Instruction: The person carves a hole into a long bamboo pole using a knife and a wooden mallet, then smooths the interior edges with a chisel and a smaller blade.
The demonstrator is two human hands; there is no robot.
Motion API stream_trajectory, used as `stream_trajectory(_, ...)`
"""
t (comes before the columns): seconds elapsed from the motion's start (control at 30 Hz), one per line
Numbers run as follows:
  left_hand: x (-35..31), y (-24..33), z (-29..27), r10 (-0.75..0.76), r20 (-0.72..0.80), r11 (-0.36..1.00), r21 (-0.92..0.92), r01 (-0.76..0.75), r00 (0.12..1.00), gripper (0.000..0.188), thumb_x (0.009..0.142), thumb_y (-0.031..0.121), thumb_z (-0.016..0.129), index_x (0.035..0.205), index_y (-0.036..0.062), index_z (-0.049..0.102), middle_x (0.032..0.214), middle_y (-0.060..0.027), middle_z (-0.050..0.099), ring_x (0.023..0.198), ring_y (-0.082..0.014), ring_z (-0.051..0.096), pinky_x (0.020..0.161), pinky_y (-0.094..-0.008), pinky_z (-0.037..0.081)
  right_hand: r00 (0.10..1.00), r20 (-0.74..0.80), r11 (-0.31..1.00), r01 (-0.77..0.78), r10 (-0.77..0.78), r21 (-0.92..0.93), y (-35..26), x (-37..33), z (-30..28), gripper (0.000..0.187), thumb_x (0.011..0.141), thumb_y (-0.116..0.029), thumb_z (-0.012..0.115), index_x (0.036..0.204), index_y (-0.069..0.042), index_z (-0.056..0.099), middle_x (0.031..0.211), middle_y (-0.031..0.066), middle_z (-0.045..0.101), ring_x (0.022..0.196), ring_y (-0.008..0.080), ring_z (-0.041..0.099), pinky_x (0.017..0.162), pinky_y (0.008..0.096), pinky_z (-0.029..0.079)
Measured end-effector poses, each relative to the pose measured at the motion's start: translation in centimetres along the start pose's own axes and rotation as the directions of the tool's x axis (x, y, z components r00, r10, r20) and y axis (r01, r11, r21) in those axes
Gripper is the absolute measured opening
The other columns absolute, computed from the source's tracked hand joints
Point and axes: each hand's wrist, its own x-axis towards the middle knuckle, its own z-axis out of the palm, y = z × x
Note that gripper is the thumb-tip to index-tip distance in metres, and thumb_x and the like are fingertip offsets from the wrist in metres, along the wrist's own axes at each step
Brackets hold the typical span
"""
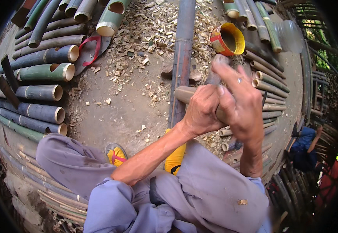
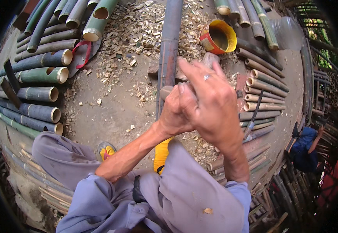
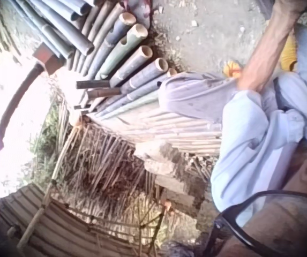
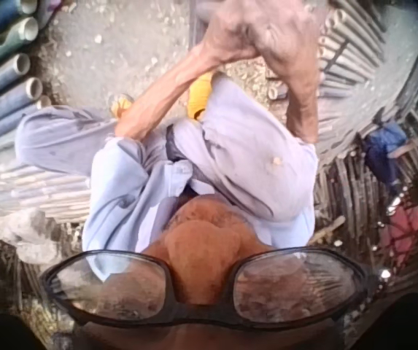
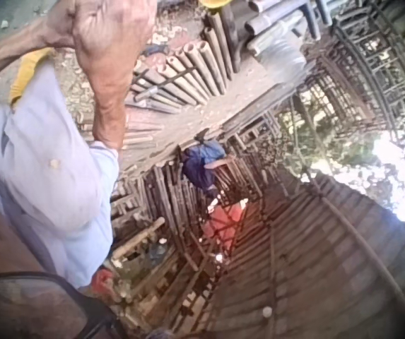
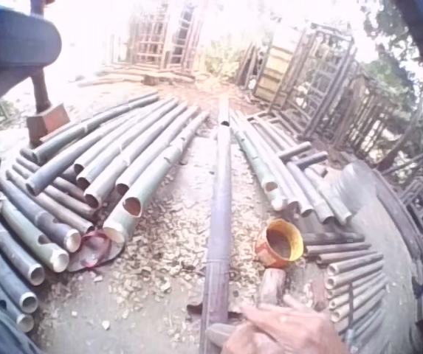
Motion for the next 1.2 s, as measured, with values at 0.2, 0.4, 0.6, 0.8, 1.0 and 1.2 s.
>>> stream_trajectory(0.2,0.1,0.1,-0.3,-0.053,-0.040,0.998,-0.022,0.052,0.998,0.041,0.057,0.009,0.076,0.093,0.0018,0.057,0.085,-0.0142,0.058,0.078,-0.0349,0.057,0.066,-0.0434,0.044,0.887,-0.151,0.827,-0.330,0.437,0.455,-4.8,3.4,-0.2,0.040,0.092,-0.026,0.052,0.120,0.001,0.060,0.104,0.0171,0.066,0.092,0.0281,0.064,0.087,0.0417,0.047)
stream_trajectory(0.4,1.2,1.6,-1.6,-0.184,0.141,0.982,-0.015,0.188,0.973,0.053,0.054,0.013,0.079,0.103,0.0018,0.059,0.096,-0.0145,0.060,0.089,-0.0341,0.060,0.078,-0.0411,0.047,0.753,-0.361,0.668,-0.138,0.550,0.731,-3.9,1.6,-0.8,0.045,0.096,-0.026,0.049,0.125,0.007,0.054,0.115,0.0172,0.063,0.105,0.0229,0.061,0.094,0.0336,0.045)
stream_trajectory(0.6,3.0,0.9,-7.9,-0.388,0.343,0.816,-0.303,0.492,0.855,0.072,0.073,0.048,0.063,0.123,-0.0029,0.057,0.120,-0.0173,0.060,0.115,-0.0271,0.055,0.104,-0.0410,0.037,0.236,-0.357,0.427,-0.562,0.904,0.708,4.3,-6.5,8.9,0.032,0.089,-0.016,0.057,0.114,0.003,0.061,0.094,0.0197,0.066,0.083,0.0223,0.065,0.076,0.0330,0.051)
stream_trajectory(0.8,4.9,3.1,-4.2,-0.279,0.359,0.881,-0.273,0.386,0.891,0.064,0.078,0.047,0.060,0.115,-0.0054,0.061,0.111,-0.0171,0.063,0.106,-0.0251,0.059,0.097,-0.0374,0.041,0.058,-0.053,0.072,-0.943,0.997,0.325,6.7,-16.9,23.1,0.052,0.083,-0.028,0.061,0.127,-0.002,0.050,0.102,0.0311,0.062,0.091,0.0489,0.059,0.083,0.0518,0.047)
stream_trajectory(1.0,3.9,3.7,-1.5,-0.391,0.348,0.866,-0.174,0.469,0.852,0.044,0.081,0.038,0.061,0.097,-0.0031,0.064,0.095,-0.0095,0.065,0.081,-0.0132,0.062,0.071,-0.0253,0.048,-0.116,0.000,-0.097,-0.831,0.993,0.548,6.3,-16.6,27.6,0.071,0.081,-0.030,0.064,0.141,-0.006,0.033,0.118,0.0321,0.055,0.107,0.0470,0.054,0.094,0.0497,0.042)
stream_trajectory(1.2,3.3,3.6,-1.1,-0.127,0.265,0.975,-0.141,0.169,0.956,0.072,0.071,0.039,0.076,0.122,-0.0052,0.050,0.100,-0.0126,0.065,0.085,-0.0173,0.064,0.077,-0.0301,0.051,-0.277,-0.114,-0.075,-0.591,0.954,0.803,5.2,-17.6,25.5,0.080,0.075,-0.029,0.072,0.136,0.007,0.034,0.128,0.0273,0.049,0.116,0.0366,0.051,0.097,0.0432,0.039)
